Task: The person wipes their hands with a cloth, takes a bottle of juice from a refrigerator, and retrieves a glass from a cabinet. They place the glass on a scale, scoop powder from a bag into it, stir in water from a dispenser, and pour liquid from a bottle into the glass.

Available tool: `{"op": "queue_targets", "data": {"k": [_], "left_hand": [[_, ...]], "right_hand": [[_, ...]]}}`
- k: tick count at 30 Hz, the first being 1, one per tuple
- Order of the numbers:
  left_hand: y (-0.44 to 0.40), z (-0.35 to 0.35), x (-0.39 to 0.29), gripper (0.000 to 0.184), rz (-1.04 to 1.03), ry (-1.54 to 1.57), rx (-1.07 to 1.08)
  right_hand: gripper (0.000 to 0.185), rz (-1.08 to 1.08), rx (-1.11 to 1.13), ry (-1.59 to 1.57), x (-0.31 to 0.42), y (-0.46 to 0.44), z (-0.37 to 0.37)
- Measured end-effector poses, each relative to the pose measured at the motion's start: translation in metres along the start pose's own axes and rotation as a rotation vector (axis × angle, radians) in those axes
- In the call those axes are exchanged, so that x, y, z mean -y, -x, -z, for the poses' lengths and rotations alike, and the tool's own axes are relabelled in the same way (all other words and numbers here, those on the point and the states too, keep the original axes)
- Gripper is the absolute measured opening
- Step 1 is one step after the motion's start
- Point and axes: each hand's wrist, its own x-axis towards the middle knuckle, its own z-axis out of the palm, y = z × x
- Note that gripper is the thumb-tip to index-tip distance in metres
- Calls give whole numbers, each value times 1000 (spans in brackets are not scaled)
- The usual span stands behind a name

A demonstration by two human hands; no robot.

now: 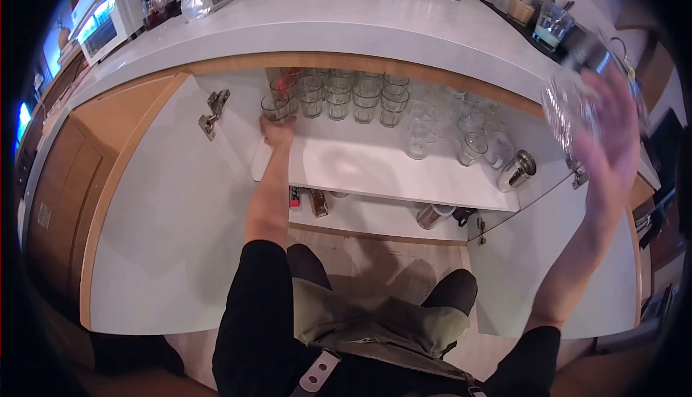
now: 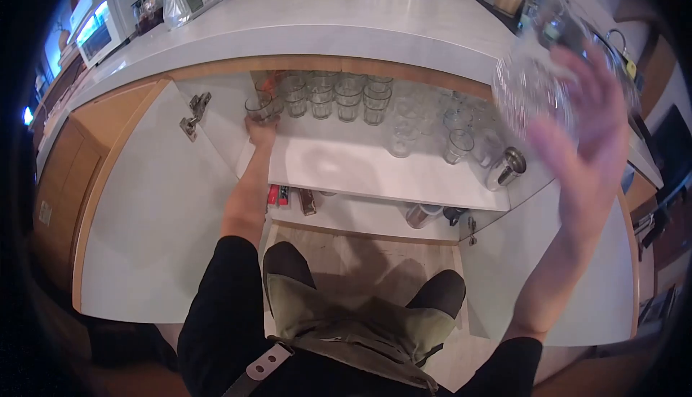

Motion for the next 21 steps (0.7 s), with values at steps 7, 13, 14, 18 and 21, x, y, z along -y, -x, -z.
{"op": "queue_targets", "data": {"k": [7,13,14,18,21], "left_hand": [[151,99,-106,72,-349,238,380],[169,188,-229,86,-798,678,718],[159,199,-254,91,-851,687,689],[141,221,-361,111,-844,615,391],[99,219,-421,69,-1082,332,205]], "right_hand": [[106,-270,94,93,-60,-83,-28],[120,-306,138,171,-115,-104,-36],[117,-302,144,195,-124,-107,-37],[92,-141,85,125,-127,-96,-38],[62,191,-402,228,-77,-30,-55]]}}
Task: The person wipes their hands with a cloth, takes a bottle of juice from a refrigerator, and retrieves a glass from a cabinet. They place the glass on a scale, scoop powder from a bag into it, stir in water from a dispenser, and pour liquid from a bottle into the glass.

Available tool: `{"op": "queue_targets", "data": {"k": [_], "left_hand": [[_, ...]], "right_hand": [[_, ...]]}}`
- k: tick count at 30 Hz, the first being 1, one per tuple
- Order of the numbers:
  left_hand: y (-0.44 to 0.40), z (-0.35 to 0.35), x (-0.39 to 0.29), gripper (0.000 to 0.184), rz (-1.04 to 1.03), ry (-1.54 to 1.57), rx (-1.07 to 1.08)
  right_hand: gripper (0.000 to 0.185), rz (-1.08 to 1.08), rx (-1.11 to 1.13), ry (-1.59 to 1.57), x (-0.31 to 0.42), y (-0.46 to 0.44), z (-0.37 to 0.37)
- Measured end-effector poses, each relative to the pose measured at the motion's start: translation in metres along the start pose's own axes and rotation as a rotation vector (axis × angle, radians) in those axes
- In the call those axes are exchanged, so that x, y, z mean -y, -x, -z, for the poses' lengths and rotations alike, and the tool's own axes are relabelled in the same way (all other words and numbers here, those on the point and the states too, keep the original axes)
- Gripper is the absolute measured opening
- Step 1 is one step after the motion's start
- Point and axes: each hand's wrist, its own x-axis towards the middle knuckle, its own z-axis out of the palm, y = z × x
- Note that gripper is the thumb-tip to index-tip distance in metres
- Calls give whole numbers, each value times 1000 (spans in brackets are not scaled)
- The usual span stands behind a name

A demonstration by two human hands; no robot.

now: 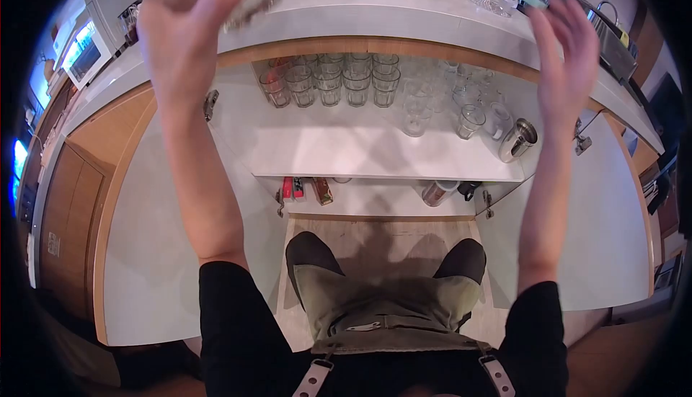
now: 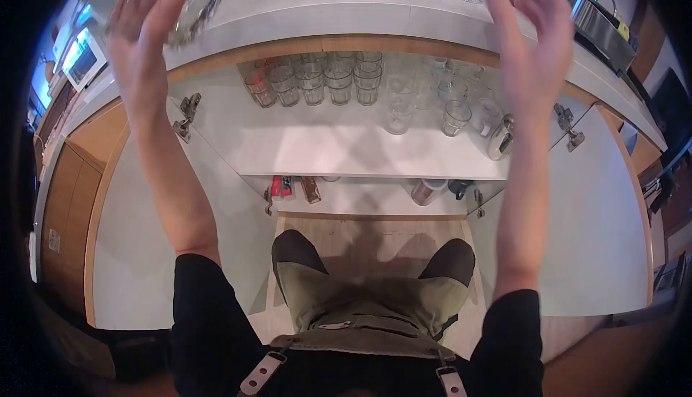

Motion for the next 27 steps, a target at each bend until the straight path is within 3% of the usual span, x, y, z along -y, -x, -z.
{"op": "queue_targets", "data": {"k": [1,3,4,7,9,10,13,14,16,19,22,25,27], "left_hand": [[-18,-3,6,53,-63,-54,13],[-33,-29,-6,34,121,188,24],[-43,-31,10,33,187,146,70],[-52,-33,48,31,353,109,146],[-41,-41,45,33,405,210,107],[-45,-31,87,55,387,-95,226],[-48,-31,70,66,421,-168,303],[-44,-33,59,55,471,-150,260],[-43,-42,28,36,566,-120,170],[-48,-38,13,39,651,-309,259],[-49,-32,13,45,605,-246,291],[-44,-40,20,52,569,-277,187],[-45,-39,19,54,634,-239,208]], "right_hand": [[41,-34,-143,-117,9,39,5],[14,138,-68,-567,17,121,-23],[19,202,132,-378,12,152,-41],[36,-364,701,-314,-17,197,-114],[48,-244,723,97,-61,206,-161],[54,-187,721,304,-78,201,-180],[80,-364,1025,525,-110,177,-220],[112,-384,1162,576,-122,173,-234],[114,-369,1153,640,-139,183,-257],[117,-426,1185,669,-141,186,-269],[118,-467,1174,656,-140,187,-272],[116,-478,1115,614,-135,190,-262],[111,-473,1073,581,-127,190,-249]]}}
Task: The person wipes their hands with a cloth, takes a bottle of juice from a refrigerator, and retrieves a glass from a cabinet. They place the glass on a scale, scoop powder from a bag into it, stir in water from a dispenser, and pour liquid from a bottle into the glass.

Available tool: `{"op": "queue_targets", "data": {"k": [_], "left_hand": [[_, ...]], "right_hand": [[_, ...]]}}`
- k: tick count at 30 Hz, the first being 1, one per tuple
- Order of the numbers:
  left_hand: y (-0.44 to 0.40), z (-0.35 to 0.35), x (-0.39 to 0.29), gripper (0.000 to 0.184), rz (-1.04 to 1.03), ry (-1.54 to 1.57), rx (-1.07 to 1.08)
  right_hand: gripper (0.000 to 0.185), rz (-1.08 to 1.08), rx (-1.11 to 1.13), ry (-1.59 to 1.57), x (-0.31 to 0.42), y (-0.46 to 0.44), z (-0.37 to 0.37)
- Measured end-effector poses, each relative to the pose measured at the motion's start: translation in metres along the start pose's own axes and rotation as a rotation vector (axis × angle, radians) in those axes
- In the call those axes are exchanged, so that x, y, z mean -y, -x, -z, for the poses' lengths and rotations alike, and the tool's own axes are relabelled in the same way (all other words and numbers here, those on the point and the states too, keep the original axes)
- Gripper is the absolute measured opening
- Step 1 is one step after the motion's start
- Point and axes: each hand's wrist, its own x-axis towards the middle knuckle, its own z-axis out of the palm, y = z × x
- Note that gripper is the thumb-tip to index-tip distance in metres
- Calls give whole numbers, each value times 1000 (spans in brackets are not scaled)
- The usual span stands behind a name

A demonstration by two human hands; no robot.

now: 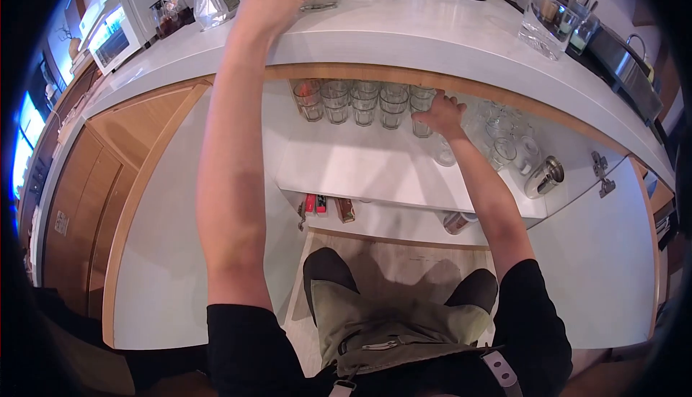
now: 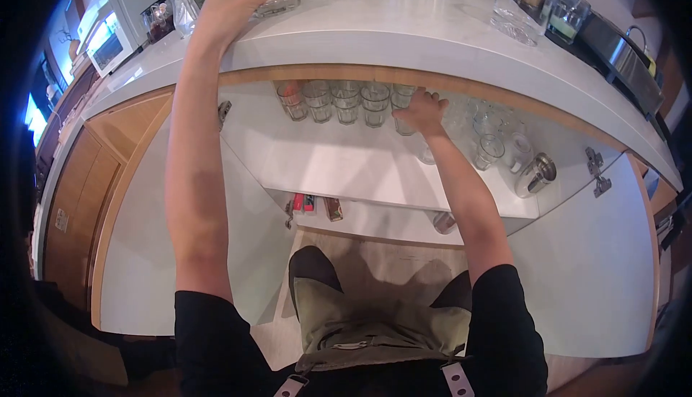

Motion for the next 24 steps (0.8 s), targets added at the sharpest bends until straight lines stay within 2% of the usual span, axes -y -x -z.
{"op": "queue_targets", "data": {"k": [4,5,8,9,12,13,16,17,19,23,24], "left_hand": [[-9,-7,9,50,-34,66,47],[-3,2,10,57,-92,157,157],[-15,-11,24,71,-151,-1,-48],[-5,-8,10,84,-67,-157,-100],[-51,-12,68,84,-257,45,-66],[-50,-4,62,117,-247,80,111],[-38,-10,57,136,-205,91,-76],[-33,-9,52,146,-230,120,-65],[-44,-10,65,145,-237,106,-139],[-41,-16,60,147,-250,102,-179],[-41,-16,61,147,-252,88,-195]], "right_hand": [[104,84,-112,-76,4,46,26],[104,118,-151,-103,4,59,32],[104,285,-264,-172,-2,111,57],[104,312,-246,-234,-3,131,74],[106,363,-140,-513,-7,201,141],[106,360,-102,-697,-11,220,163],[109,376,-25,-1238,-37,259,226],[111,400,-29,-1409,-50,266,247],[109,591,-199,-1420,-77,267,294],[101,492,-646,-1110,-110,234,374],[91,466,-690,-1080,-120,213,384]]}}
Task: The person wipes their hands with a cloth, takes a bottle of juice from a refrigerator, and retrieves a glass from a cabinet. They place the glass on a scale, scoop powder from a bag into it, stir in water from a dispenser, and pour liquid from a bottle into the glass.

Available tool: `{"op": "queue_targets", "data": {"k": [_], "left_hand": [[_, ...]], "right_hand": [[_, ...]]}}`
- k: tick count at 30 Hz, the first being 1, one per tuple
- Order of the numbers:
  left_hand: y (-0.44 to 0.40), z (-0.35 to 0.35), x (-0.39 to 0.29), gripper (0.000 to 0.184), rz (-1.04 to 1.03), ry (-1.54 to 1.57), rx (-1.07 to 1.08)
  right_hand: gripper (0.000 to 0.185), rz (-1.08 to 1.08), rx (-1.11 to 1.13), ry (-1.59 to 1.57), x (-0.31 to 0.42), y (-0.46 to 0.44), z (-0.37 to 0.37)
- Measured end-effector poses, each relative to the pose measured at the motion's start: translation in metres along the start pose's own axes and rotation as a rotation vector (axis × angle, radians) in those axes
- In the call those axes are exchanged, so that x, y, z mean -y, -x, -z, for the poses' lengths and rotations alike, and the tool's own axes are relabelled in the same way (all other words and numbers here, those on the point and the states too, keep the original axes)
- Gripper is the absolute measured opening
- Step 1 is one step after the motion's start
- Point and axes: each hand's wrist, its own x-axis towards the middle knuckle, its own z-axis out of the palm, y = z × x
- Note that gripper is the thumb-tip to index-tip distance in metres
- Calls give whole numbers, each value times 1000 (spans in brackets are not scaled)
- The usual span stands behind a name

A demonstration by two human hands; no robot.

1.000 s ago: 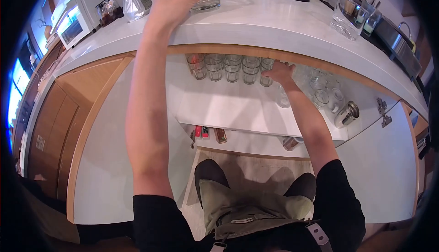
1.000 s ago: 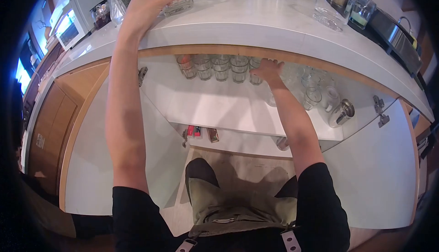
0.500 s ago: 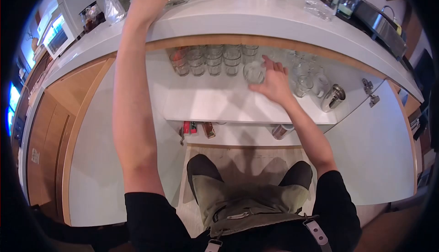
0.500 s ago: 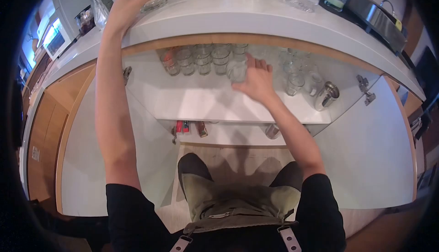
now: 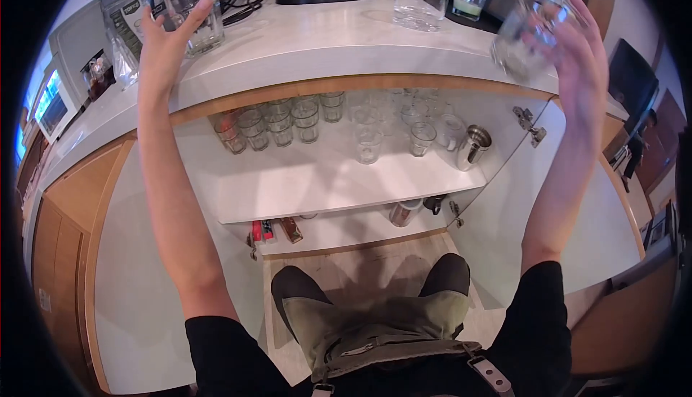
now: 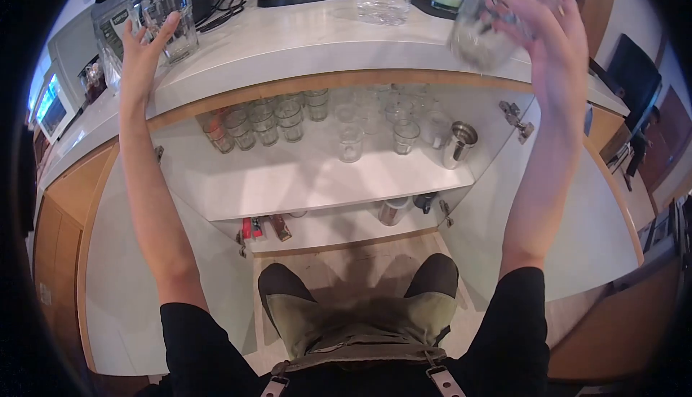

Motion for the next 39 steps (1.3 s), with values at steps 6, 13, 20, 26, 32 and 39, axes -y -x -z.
{"op": "queue_targets", "data": {"k": [6,13,20,26,32,39], "left_hand": [[-4,3,4,145,31,16,-10],[-1,4,3,147,82,-5,-36],[0,13,22,112,191,236,-275],[29,28,0,80,310,385,-663],[131,261,-111,85,745,-1053,150],[269,376,-150,57,1373,-710,697]], "right_hand": [[92,-132,-20,218,-76,-81,11],[96,-230,0,202,-119,-89,9],[100,-493,111,210,-136,-63,24],[94,-382,191,829,-56,22,42],[70,-815,277,1400,89,89,192],[55,-1380,701,1112,138,195,339]]}}
